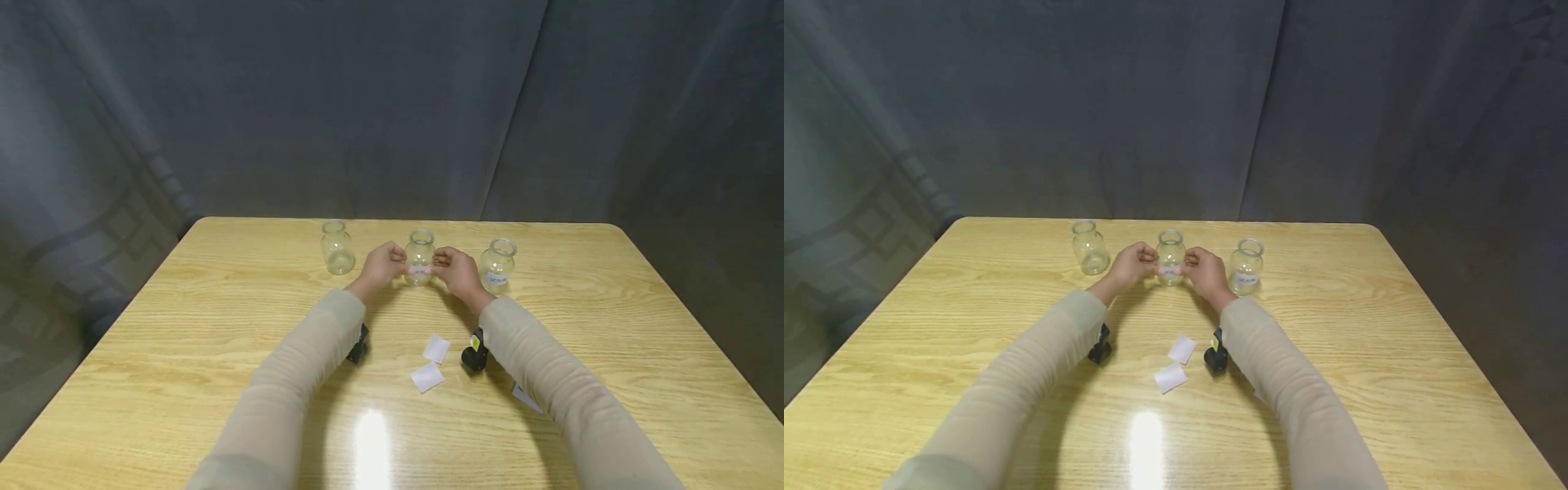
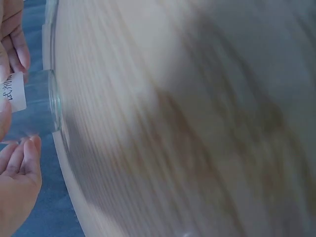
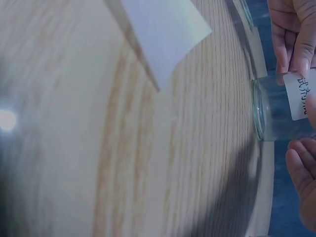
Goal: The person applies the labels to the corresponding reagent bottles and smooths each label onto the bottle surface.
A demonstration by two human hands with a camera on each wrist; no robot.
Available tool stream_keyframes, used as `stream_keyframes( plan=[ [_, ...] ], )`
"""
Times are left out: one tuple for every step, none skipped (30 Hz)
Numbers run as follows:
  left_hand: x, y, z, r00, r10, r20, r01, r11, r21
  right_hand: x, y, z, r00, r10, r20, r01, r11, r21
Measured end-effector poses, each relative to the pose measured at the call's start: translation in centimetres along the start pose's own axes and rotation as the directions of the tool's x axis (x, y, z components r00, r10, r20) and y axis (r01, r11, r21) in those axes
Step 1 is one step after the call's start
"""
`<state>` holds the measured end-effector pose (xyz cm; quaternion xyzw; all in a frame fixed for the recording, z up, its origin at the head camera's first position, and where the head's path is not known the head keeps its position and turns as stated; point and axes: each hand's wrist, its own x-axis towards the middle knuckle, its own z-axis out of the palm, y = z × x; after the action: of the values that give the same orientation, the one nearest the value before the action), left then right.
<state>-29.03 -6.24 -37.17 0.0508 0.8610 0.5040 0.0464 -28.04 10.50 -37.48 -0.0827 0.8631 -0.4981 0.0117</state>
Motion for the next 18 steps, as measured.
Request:
stream_keyframes(
  plan=[
    [0.0, 0.0, 0.0, 1.0, -0.003, 0.0, 0.003, 1.0, 0.0, 0.0, 0.0, 0.0, 1.0, 0.0, 0.004, 0.0, 1.0, -0.002],
    [0.0, 0.0, 0.1, 1.0, -0.004, 0.001, 0.004, 1.0, -0.003, 0.0, 0.0, 0.0, 1.0, 0.0, 0.008, 0.0, 1.0, -0.004],
    [0.0, 0.0, 0.1, 1.0, -0.006, 0.0, 0.006, 1.0, -0.004, 0.0, 0.0, -0.1, 1.0, -0.002, 0.011, 0.002, 1.0, -0.011],
    [0.1, 0.0, 0.2, 1.0, -0.005, -0.002, 0.005, 1.0, -0.006, 0.1, 0.1, -0.1, 1.0, -0.008, 0.015, 0.009, 1.0, -0.021],
    [0.1, 0.0, 0.2, 1.0, -0.005, -0.002, 0.005, 1.0, -0.01, 0.1, 0.1, -0.1, 1.0, -0.012, 0.016, 0.012, 1.0, -0.025],
    [0.1, -0.1, 0.2, 1.0, -0.005, -0.004, 0.005, 1.0, -0.013, 0.0, 0.2, -0.2, 1.0, -0.013, 0.015, 0.013, 0.999, -0.03],
    [0.1, -0.1, 0.2, 1.0, -0.002, -0.005, 0.002, 1.0, -0.015, 0.0, 0.2, -0.3, 1.0, -0.012, 0.014, 0.013, 0.999, -0.035],
    [0.1, -0.1, 0.2, 1.0, 0.0, -0.006, 0.0, 1.0, -0.014, -0.1, 0.3, -0.4, 1.0, -0.013, 0.013, 0.013, 0.999, -0.04],
    [0.1, -0.2, 0.2, 1.0, -0.001, -0.008, 0.001, 1.0, -0.017, -0.1, 0.3, -0.5, 1.0, -0.013, 0.012, 0.013, 0.999, -0.042],
    [0.1, -0.2, 0.2, 1.0, 0.0, -0.011, 0.0, 1.0, -0.012, -0.2, 0.4, -0.6, 1.0, -0.013, 0.014, 0.014, 0.999, -0.041],
    [0.1, -0.3, 0.1, 1.0, 0.0, -0.012, -0.001, 1.0, -0.009, -0.3, 0.4, -0.7, 1.0, -0.006, 0.014, 0.007, 0.999, -0.038],
    [0.1, -0.4, 0.1, 1.0, 0.001, -0.015, -0.001, 1.0, -0.007, -0.4, 0.4, -0.8, 1.0, -0.008, 0.017, 0.009, 0.999, -0.037],
    [0.0, -0.4, 0.0, 1.0, 0.001, -0.018, -0.001, 1.0, -0.004, -0.5, 0.4, -1.0, 1.0, -0.011, 0.018, 0.011, 0.999, -0.036],
    [0.0, -0.5, -0.1, 1.0, -0.001, -0.021, 0.001, 1.0, -0.002, -0.6, 0.4, -1.1, 1.0, -0.015, 0.018, 0.015, 0.999, -0.036],
    [-0.1, -0.5, -0.2, 1.0, -0.001, -0.022, 0.001, 1.0, -0.001, -0.7, 0.4, -1.2, 1.0, -0.019, 0.018, 0.019, 0.999, -0.035],
    [-0.2, -0.5, -0.3, 1.0, 0.0, -0.021, 0.0, 1.0, -0.001, -0.8, 0.4, -1.3, 1.0, -0.025, 0.018, 0.026, 0.999, -0.037],
    [-0.4, -0.4, -0.3, 1.0, 0.0, -0.017, -0.001, 1.0, -0.008, -0.9, 0.4, -1.4, 0.999, -0.031, 0.015, 0.032, 0.999, -0.036],
    [-0.5, -0.4, -0.4, 1.0, -0.001, -0.013, 0.001, 1.0, -0.013, -1.0, 0.4, -1.5, 0.999, -0.042, 0.016, 0.043, 0.998, -0.037]
  ],
)
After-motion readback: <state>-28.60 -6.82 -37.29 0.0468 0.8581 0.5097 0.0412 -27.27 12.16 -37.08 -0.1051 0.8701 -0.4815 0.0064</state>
